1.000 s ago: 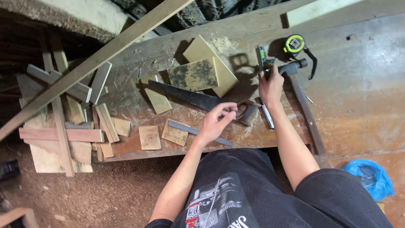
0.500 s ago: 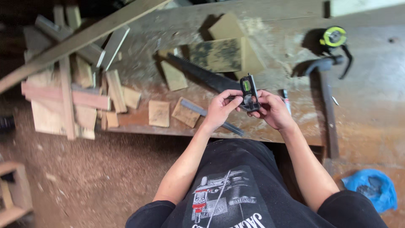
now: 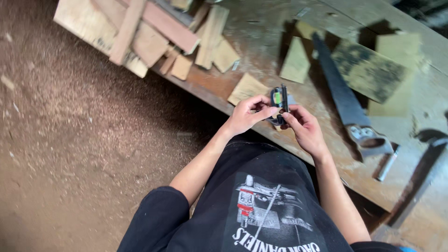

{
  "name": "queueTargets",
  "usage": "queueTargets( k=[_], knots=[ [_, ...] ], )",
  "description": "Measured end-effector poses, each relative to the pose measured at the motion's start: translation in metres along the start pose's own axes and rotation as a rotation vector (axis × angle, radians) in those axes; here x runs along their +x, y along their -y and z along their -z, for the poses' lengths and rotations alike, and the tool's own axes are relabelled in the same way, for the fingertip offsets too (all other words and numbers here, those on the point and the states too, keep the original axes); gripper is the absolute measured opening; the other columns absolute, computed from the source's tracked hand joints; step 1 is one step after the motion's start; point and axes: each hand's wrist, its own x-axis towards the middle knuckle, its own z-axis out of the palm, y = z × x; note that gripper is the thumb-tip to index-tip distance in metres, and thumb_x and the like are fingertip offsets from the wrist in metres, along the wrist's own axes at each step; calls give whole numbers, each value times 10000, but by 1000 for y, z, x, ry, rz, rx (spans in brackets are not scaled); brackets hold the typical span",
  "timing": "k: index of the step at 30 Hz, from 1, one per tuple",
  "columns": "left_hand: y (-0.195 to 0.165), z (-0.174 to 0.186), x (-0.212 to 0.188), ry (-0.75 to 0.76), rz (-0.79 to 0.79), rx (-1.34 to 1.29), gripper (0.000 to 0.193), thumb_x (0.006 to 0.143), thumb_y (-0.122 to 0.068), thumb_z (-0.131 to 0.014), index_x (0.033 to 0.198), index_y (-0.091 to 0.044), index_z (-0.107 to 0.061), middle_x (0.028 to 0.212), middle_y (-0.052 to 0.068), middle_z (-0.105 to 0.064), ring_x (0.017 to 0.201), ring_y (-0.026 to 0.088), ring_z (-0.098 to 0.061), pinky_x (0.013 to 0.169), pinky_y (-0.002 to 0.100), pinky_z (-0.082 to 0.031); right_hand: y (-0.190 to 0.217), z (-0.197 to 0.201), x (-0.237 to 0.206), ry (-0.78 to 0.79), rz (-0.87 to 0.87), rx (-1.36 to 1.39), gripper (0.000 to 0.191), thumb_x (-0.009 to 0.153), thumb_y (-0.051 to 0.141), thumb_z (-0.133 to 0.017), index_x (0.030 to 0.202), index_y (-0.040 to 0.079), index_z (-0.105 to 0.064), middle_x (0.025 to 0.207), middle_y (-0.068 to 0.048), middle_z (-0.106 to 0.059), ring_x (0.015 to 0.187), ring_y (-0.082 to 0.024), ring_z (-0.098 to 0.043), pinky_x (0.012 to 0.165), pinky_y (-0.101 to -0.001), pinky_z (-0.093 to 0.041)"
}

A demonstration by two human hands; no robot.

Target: The person measures a small wood piece with a steel ruler, marks it with a marker, then aligns several wood pieces together and hammers nails into them to assemble a small wooden box on the workbench.

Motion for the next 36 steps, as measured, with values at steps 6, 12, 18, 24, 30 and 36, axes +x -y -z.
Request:
queueTargets(
  k=[6, 12, 18, 24, 30, 36],
  knots=[
    [-34, 116, -32, -100, -51, 40, 271, 942, -224, -769, 1118, -27, -707, 924, -40, -676, 810, 30, -608, 732, 224, -521, 11, -113, 49, 59, -59, -258, 178, 1036, 123, -653, 1186, 31, -679, 788, 46, -540, 687, -32, -447, 587, -214, -358],
    [-54, 186, -43, -89, -340, 157, 243, 872, -73, -803, 1099, -60, -716, 1075, -3, -665, 1044, 86, -630, 921, 250, -510, 19, -165, 81, -50, -37, -277, 230, 971, 57, -722, 1193, 36, -665, 820, 45, -563, 691, -29, -456, 591, -199, -346],
    [-65, 194, -14, -58, -458, 284, 285, 764, 52, -798, 995, -114, -776, 1091, 26, -613, 1056, 181, -615, 965, 281, -487, 39, -166, 86, -113, 102, -113, 217, 967, -5, -686, 1178, 0, -635, 1127, -20, -659, 1047, -74, -629, 919, -225, -524],
    [-74, 165, 24, 108, -353, 306, 365, 780, 129, -683, 1019, -130, -779, 1103, 46, -661, 1075, 198, -671, 960, 284, -533, 52, -135, 70, -251, 160, 50, 167, 970, -45, -684, 1136, -31, -678, 1213, -63, -657, 1054, -111, -644, 939, -258, -541],
    [-98, 115, 47, 286, -467, 438, 499, 779, 147, -484, 1127, -107, -737, 1258, 71, -735, 1253, 260, -682, 1114, 383, -517, 52, -99, 41, -417, 252, 158, 131, 923, -87, -696, 1018, -7, -654, 1152, -64, -673, 1068, -123, -667, 975, -261, -545],
    [-120, 71, 50, 456, -407, 368, 458, 806, 76, -553, 1201, -81, -722, 1333, 106, -703, 1284, 279, -647, 1138, 407, -469, 49, -72, 6, -535, 353, 224, 196, 915, -100, -712, 904, 46, -582, 1076, -45, -639, 1107, -142, -689, 926, -260, -542]
  ],
)
